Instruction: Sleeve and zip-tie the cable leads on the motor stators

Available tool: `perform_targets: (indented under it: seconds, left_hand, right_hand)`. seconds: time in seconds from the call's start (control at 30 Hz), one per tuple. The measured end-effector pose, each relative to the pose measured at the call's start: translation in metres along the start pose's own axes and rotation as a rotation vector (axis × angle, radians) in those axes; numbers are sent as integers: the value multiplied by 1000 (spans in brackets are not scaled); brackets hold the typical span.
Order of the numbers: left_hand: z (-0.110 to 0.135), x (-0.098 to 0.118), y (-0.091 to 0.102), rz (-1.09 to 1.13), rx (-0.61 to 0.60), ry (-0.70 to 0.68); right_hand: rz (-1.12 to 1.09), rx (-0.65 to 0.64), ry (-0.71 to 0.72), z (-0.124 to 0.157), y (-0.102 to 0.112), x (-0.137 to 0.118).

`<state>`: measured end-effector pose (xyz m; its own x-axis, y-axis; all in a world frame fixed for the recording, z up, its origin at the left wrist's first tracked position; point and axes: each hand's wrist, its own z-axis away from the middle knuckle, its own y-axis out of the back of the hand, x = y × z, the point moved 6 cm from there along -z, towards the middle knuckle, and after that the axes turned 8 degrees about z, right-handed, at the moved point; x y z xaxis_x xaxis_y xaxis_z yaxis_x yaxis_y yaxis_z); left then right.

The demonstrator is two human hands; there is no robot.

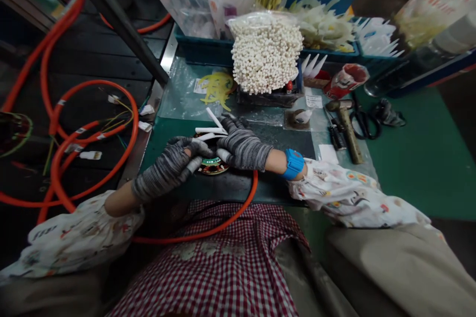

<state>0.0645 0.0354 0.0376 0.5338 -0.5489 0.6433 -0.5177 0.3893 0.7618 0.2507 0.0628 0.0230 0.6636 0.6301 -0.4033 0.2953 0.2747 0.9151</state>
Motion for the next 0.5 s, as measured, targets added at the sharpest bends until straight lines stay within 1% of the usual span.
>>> perform_targets:
  seconds: [0.07, 0.17, 0.3, 0.37, 0.43, 0.5]
  left_hand:
    - [0, 0, 2, 54, 18, 2]
    - [1, -2, 3, 118, 38, 13]
    - [1, -6, 3, 151, 28, -3]
    - [0, -8, 2, 127, -4, 4]
    - [-1, -11, 0, 55, -41, 35]
    - [-3, -15, -3, -8, -77, 66]
  right_hand:
    - [-22, 27, 24, 2, 1, 2]
    - [-50, 50, 19, 4, 0, 5]
    - [-35, -7, -6, 4, -8, 4]
    - [-15, -3, -39, 3, -8, 2]
    - [9, 35, -65, 3, -4, -1]
    - [17, 60, -60, 3, 0, -5]
